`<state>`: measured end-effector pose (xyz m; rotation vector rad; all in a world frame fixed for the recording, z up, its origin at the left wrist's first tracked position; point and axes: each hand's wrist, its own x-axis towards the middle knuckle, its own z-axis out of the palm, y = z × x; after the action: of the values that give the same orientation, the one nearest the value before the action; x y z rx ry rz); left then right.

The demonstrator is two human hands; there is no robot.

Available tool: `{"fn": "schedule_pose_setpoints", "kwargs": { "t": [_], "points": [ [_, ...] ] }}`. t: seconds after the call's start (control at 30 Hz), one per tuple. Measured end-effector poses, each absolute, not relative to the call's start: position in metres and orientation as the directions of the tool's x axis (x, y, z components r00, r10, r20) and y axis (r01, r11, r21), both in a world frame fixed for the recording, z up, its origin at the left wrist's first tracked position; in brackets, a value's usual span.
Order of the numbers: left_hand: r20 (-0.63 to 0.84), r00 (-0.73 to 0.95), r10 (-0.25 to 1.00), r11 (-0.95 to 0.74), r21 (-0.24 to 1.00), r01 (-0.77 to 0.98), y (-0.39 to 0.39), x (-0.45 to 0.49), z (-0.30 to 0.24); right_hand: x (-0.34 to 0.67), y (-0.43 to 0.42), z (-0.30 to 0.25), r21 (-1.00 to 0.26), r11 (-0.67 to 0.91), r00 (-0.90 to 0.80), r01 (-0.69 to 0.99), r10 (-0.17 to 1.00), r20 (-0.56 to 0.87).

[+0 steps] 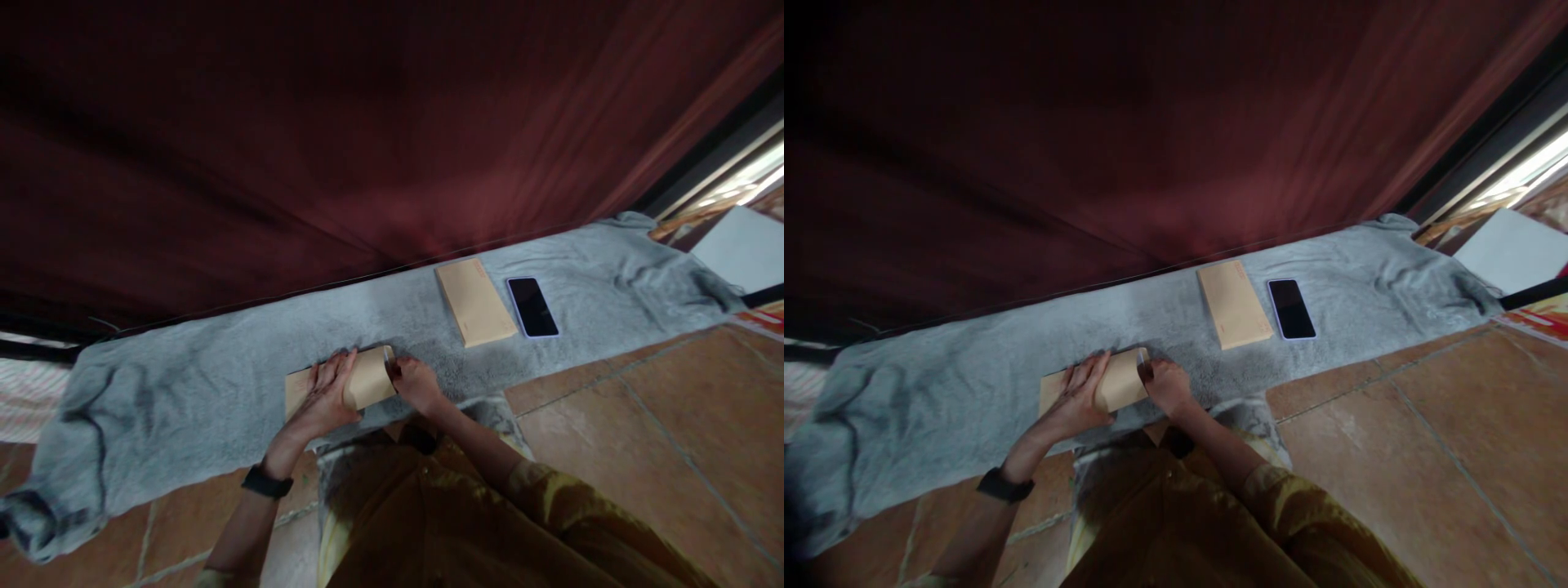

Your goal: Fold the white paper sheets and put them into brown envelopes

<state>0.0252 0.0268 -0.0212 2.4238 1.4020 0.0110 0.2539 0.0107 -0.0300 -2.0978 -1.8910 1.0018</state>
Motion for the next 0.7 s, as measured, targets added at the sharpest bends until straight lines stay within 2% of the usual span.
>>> {"fn": "schedule_pose_setpoints", "kwargs": {
  "t": [0.2,0.43,0.7],
  "points": [
    [-0.15,0.516,0.844,-0.458,0.299,0.837,0.027,0.025,-0.021,0.252,0.007,-0.029,-0.518,-0.202,0.008,0.831,0.936,-0.351],
    [-0.181,0.51,0.841,-0.442,0.311,0.841,0.026,0.025,-0.018,0.253,0.005,-0.035,-0.594,-0.249,0.075,0.765,0.95,-0.302],
    [-0.137,0.558,0.818,-0.507,0.286,0.813,0.034,0.024,-0.016,0.261,0.014,-0.037,-0.691,-0.255,0.012,0.676,0.942,-0.335]
  ]
}}
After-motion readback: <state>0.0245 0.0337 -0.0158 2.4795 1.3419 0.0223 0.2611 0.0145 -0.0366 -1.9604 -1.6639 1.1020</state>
